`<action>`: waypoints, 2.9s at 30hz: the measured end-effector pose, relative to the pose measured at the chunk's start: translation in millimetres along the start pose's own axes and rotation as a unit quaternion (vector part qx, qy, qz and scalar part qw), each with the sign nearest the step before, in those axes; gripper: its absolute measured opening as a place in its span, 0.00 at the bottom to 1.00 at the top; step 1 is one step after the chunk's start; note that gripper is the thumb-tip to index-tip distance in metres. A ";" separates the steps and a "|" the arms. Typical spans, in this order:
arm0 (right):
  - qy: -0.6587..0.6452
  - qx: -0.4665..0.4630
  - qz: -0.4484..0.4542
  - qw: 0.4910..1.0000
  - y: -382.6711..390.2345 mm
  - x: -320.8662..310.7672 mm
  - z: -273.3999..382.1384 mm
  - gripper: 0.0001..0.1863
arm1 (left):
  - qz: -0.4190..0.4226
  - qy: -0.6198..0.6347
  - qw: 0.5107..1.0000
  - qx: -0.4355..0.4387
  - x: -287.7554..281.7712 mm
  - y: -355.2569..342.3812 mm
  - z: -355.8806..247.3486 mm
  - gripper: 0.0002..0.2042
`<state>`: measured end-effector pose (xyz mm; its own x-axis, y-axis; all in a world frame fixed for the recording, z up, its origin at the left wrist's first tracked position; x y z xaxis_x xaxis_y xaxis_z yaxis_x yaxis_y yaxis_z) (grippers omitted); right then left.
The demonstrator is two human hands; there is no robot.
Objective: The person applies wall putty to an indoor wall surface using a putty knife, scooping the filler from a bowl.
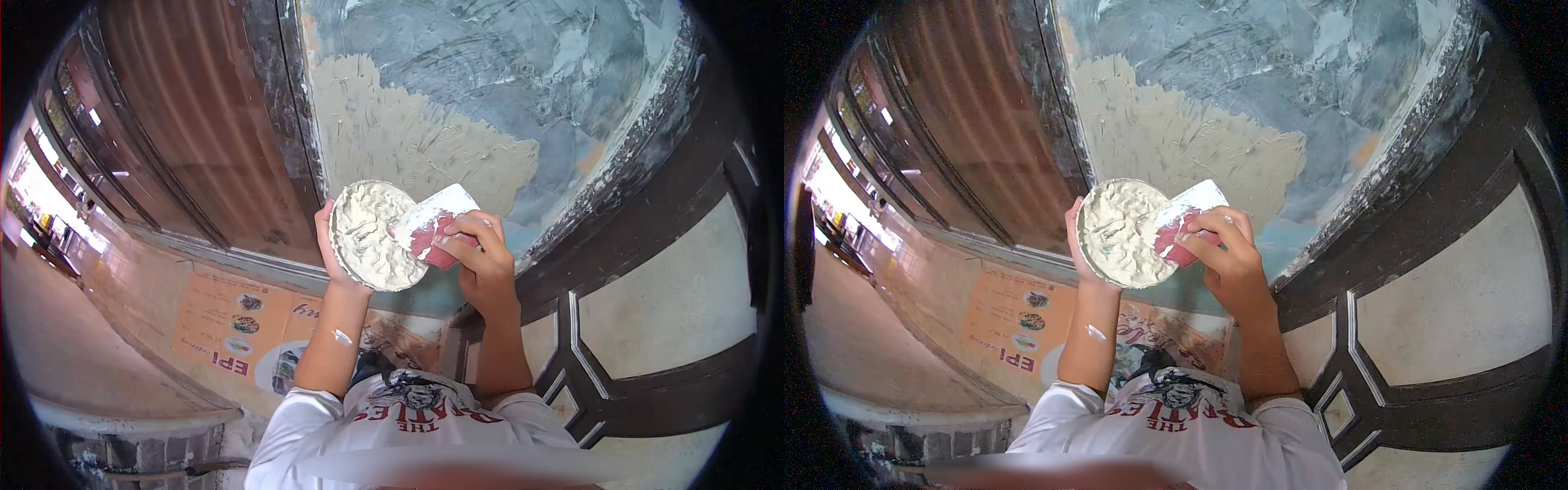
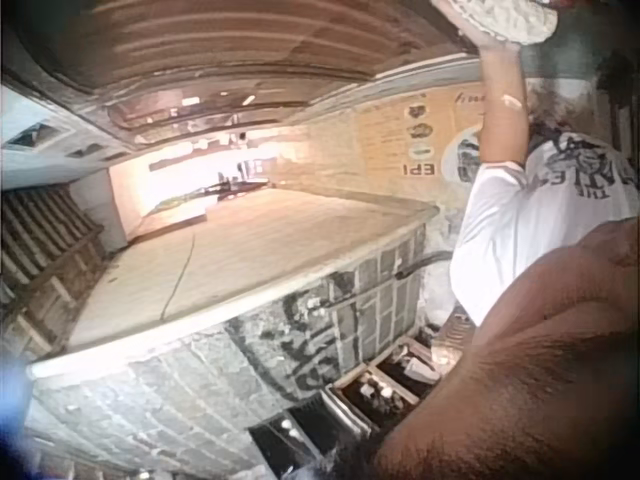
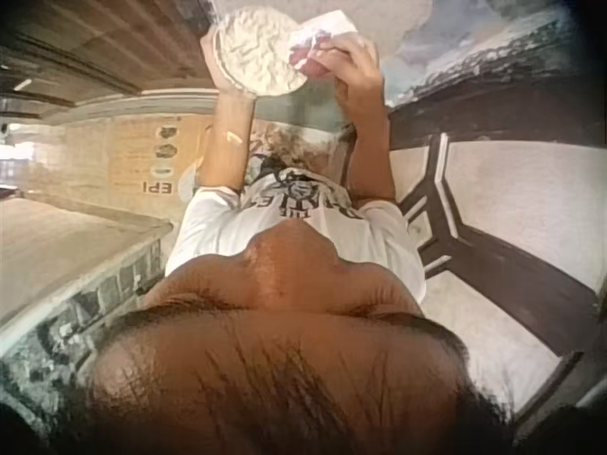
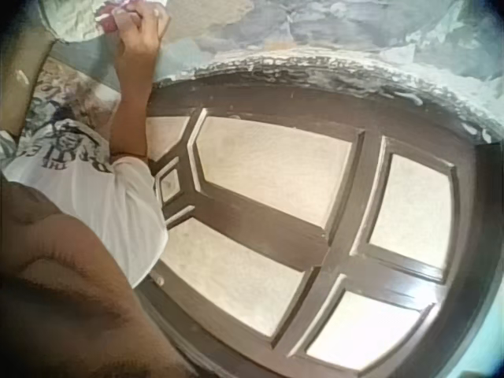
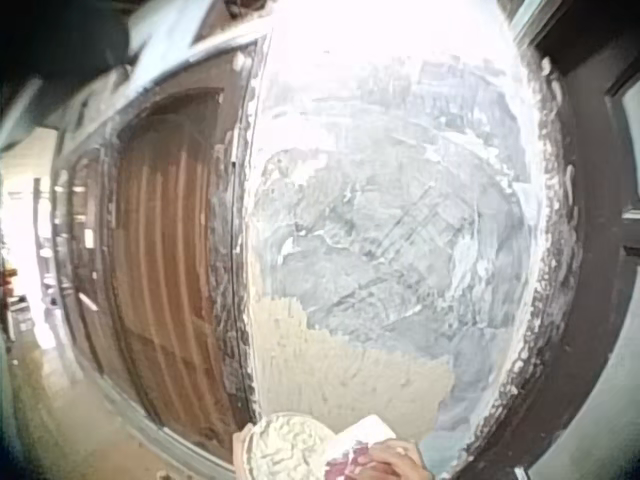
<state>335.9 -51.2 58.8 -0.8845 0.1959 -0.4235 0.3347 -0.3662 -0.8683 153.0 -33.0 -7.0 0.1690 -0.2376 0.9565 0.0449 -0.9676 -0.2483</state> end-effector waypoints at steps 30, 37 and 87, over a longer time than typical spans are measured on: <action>-0.033 0.067 -0.171 0.982 3.0 -11.9 -31.3 0.16 | -0.057 -0.006 0.998 -0.029 -24.8 -16.6 23.3 0.29; -0.044 0.114 -0.207 0.971 -9.7 18.3 -35.6 0.16 | -0.008 0.023 0.999 -0.040 -15.4 -36.2 -8.9 0.30; 0.230 -0.225 -0.004 0.947 -173.0 18.0 -38.5 0.18 | -0.086 -0.029 0.995 0.041 -92.4 -43.9 -107.3 0.29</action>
<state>274.6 50.7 191.5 -0.6866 0.6109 -0.3941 0.5250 0.0416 -0.8501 29.8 22.3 -68.1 0.2077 -0.0620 0.9762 0.1570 -0.9829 -0.0959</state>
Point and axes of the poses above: each hand's wrist, its own y-axis away from the middle knuckle, its own x-axis out of the palm, z = x × y, the point moved 6 cm from there along -y, towards the middle knuckle, and after that the axes turned 5 degrees about -z, right-handed, at the moved point
